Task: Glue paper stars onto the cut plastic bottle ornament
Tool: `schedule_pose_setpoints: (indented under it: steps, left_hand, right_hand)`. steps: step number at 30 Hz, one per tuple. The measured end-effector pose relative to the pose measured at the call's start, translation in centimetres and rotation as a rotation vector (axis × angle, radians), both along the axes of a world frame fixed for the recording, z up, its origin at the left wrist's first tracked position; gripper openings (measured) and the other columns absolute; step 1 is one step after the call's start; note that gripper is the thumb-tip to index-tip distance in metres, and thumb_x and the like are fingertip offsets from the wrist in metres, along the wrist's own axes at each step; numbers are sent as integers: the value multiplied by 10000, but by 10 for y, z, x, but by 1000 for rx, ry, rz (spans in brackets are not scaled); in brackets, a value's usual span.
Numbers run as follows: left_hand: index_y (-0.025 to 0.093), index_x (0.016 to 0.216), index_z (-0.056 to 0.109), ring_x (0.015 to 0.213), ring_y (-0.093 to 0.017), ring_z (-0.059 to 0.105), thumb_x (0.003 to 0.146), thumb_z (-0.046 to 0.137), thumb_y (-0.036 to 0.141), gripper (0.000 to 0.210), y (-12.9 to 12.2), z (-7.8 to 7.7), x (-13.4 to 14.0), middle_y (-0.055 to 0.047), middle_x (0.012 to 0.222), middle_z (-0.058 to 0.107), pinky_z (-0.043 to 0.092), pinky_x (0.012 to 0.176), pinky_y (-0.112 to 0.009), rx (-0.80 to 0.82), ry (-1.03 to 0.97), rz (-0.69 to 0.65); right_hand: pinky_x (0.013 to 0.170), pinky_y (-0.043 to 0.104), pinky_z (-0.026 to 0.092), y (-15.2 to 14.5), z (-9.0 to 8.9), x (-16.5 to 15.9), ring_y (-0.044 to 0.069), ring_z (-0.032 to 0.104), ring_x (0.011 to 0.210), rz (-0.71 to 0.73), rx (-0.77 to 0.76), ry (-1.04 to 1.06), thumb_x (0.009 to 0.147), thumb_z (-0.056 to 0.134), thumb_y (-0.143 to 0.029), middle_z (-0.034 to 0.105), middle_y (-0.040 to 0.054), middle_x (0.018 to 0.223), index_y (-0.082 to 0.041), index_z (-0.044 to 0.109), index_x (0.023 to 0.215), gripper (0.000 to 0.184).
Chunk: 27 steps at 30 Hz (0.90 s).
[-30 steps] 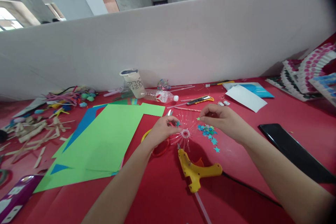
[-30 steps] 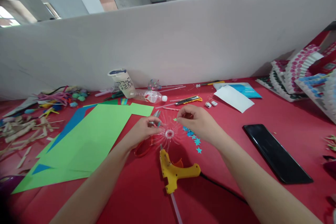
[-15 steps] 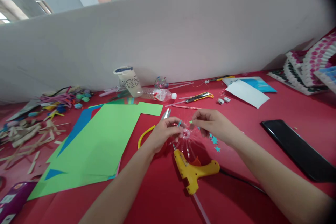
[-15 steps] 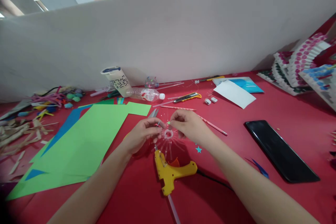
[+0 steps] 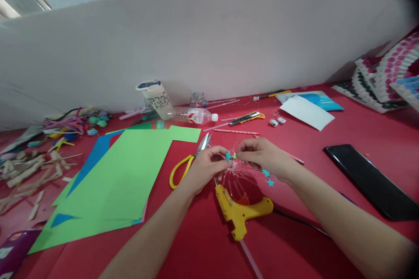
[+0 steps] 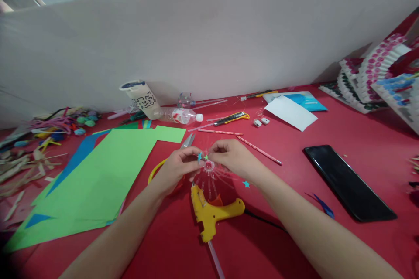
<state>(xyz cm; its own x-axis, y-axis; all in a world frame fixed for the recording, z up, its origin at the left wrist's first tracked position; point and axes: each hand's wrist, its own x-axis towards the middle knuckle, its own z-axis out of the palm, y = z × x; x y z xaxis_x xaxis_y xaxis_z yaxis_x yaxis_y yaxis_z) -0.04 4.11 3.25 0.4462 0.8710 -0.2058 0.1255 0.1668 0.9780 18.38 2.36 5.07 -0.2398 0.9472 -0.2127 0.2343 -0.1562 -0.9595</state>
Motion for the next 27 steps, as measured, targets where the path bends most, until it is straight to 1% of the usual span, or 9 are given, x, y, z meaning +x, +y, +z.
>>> schedule_pose_setpoints:
  steps: [5,11,16,21,27]
  left_hand:
    - [177,830,611,435,-58,431,689,713,292,209,-1,-2,0,63,569,524,358,465,-203,25,10,9]
    - [172,816,611,481,-63,436,705,684,254,156,-1,-3,0,50,623,536,354,485,-203,54,8,1]
    - [171,812,610,468,-63,424,709,682,248,148,-1,-2,0,55,588,512,345,482,-203,51,26,-9]
    - [163,806,610,474,-58,432,706,687,241,148,-2,-1,1,51,601,518,342,491,-200,60,19,-3]
    - [173,804,610,440,-58,414,694,704,266,172,-2,-2,2,73,549,481,326,465,-198,40,12,9]
  right_hand:
    - [424,198,301,0,2,-3,58,379,425,-21,-32,-17,708,556,-220,456,-67,495,-179,566,670,57]
    - [425,203,305,1,1,-3,60,392,422,-32,-50,-30,697,542,-198,474,-61,500,-178,563,666,43]
    - [422,206,296,0,0,-2,62,387,419,-35,-53,-25,694,540,-207,475,-62,493,-181,554,656,48]
    - [419,199,290,0,1,-3,55,374,417,-45,-45,-56,689,541,-212,459,-70,485,-176,545,654,51]
    - [416,193,281,1,-1,-4,49,370,420,-36,-3,-113,685,536,-206,455,-73,498,-172,547,651,49]
